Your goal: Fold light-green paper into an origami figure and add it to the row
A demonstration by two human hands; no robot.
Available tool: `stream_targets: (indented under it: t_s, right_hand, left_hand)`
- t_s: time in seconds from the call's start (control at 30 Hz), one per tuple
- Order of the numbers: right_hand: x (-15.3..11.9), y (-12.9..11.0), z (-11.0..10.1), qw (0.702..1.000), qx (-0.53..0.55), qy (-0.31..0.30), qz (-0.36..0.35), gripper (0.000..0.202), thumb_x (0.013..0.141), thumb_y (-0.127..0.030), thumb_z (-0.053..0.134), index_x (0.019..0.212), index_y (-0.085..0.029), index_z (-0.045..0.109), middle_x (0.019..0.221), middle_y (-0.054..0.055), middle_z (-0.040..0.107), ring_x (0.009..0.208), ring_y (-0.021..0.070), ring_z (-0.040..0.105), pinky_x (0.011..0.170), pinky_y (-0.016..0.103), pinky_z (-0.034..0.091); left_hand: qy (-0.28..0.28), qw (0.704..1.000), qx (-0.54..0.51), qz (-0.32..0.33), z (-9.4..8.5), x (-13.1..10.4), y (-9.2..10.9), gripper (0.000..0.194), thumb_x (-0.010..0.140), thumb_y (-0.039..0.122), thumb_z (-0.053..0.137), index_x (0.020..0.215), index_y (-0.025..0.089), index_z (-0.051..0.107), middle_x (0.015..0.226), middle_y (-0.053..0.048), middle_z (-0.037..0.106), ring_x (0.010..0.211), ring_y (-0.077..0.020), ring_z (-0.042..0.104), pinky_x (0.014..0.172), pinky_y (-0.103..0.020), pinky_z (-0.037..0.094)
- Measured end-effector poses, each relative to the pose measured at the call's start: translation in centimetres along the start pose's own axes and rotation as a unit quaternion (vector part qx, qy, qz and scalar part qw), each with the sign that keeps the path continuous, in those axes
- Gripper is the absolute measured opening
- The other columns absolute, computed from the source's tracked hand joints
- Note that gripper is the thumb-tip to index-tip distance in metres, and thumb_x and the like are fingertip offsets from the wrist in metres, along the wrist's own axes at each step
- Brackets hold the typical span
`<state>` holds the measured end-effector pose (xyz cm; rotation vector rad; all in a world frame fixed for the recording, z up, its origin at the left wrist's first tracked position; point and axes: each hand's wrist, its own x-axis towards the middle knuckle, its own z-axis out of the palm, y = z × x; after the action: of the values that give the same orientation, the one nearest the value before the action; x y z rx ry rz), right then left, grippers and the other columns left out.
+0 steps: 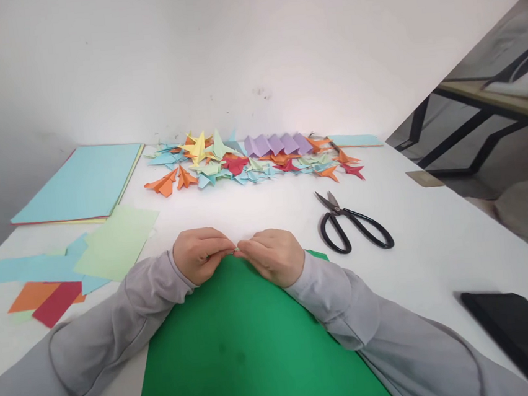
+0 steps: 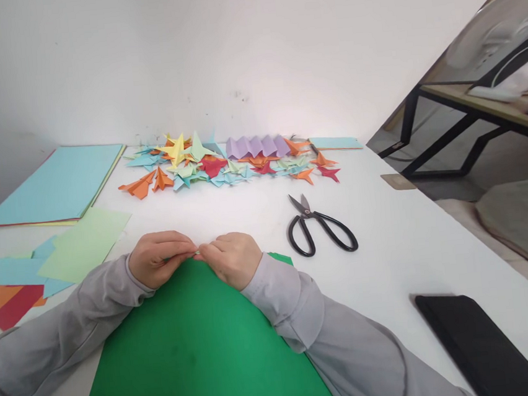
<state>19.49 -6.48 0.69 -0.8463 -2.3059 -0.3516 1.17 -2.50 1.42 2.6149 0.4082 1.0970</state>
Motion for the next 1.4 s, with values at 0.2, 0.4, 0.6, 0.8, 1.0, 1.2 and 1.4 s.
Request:
stream_targets:
  t_s: [0.2, 0.4, 0.6, 0.8, 1.0, 1.2, 1.4]
  right_hand:
    - [0.07, -0.31, -0.21, 1.0, -0.013, 0.01, -0.011, 0.031, 0.088, -0.021, 0.04, 0.062, -0.014, 0.056, 0.044, -0.002, 0.05, 0.042, 0.0092, 0.041, 0.047, 0.025, 0.028]
    - [-0.2, 0.1, 0.14, 0.999, -0.023, 0.022, 0.001, 0.03, 0.088, -0.025, 0.042, 0.064, -0.015, 0.056, 0.045, -0.002, 0.053, 0.044, 0.0092, 0.045, 0.048, 0.024, 0.031]
    - [-0.54, 0.15, 0.43, 0.999, -0.025, 0.008, 0.021, 0.03, 0.088, -0.03, 0.043, 0.065, -0.016, 0.057, 0.048, -0.001, 0.056, 0.047, 0.0095, 0.05, 0.05, 0.023, 0.033]
    - [-0.25, -0.04, 0.21, 0.998, -0.002, -0.006, 0.06, 0.031, 0.088, -0.035, 0.04, 0.078, -0.014, 0.061, 0.057, 0.002, 0.062, 0.051, 0.0106, 0.054, 0.052, 0.023, 0.036]
    - [-0.23, 0.17, 0.22, 0.999, 0.002, -0.024, 0.038, 0.035, 0.089, -0.028, 0.036, 0.068, -0.015, 0.062, 0.048, 0.001, 0.058, 0.045, 0.0108, 0.051, 0.048, 0.023, 0.034]
    - [-0.58, 0.48, 0.52, 0.981, 0.137, 0.03, 0.137, 0.027, 0.08, -0.037, 0.054, 0.083, -0.014, 0.066, 0.068, 0.004, 0.07, 0.056, 0.0114, 0.062, 0.054, 0.019, 0.045]
    - [-0.27, 0.61, 0.09, 0.94, 0.273, 0.012, 0.202, 0.025, 0.077, -0.037, 0.058, 0.084, -0.016, 0.068, 0.077, 0.004, 0.072, 0.064, 0.0121, 0.066, 0.059, 0.018, 0.05]
  left_hand:
    - [0.015, 1.0, 0.012, 0.001, -0.04, 0.29, 0.57, 0.013, 0.075, 0.01, 0.051, 0.075, 0.014, 0.064, 0.067, -0.005, 0.067, 0.06, -0.0116, 0.061, 0.056, -0.02, 0.051]
    - [0.001, 0.999, -0.016, -0.035, 0.07, 0.23, 0.22, 0.012, 0.077, 0.013, 0.051, 0.08, 0.013, 0.063, 0.073, -0.008, 0.067, 0.065, -0.0119, 0.062, 0.059, -0.021, 0.052]
    - [-0.001, 0.999, 0.032, 0.038, 0.28, 0.04, -0.27, 0.014, 0.078, 0.014, 0.05, 0.085, 0.014, 0.062, 0.076, -0.007, 0.068, 0.07, -0.0129, 0.063, 0.061, -0.022, 0.052]
    - [0.04, 0.991, 0.103, 0.077, 0.18, 0.16, -0.05, 0.014, 0.074, 0.009, 0.05, 0.081, 0.015, 0.061, 0.071, -0.005, 0.068, 0.064, -0.0132, 0.062, 0.057, -0.023, 0.051]
    - [0.044, 0.991, 0.103, 0.075, 0.07, 0.18, -0.05, 0.017, 0.073, 0.008, 0.05, 0.082, 0.016, 0.061, 0.072, -0.004, 0.069, 0.064, -0.0133, 0.063, 0.057, -0.024, 0.051]
    - [0.049, 0.992, 0.092, 0.071, -0.11, 0.22, -0.21, 0.017, 0.075, 0.008, 0.05, 0.084, 0.016, 0.062, 0.074, -0.005, 0.069, 0.068, -0.013, 0.064, 0.06, -0.023, 0.052]
    - [0.053, 0.995, 0.069, 0.043, -0.21, 0.15, -0.39, 0.015, 0.075, 0.008, 0.051, 0.081, 0.014, 0.063, 0.073, -0.007, 0.069, 0.067, -0.0133, 0.064, 0.061, -0.022, 0.053]
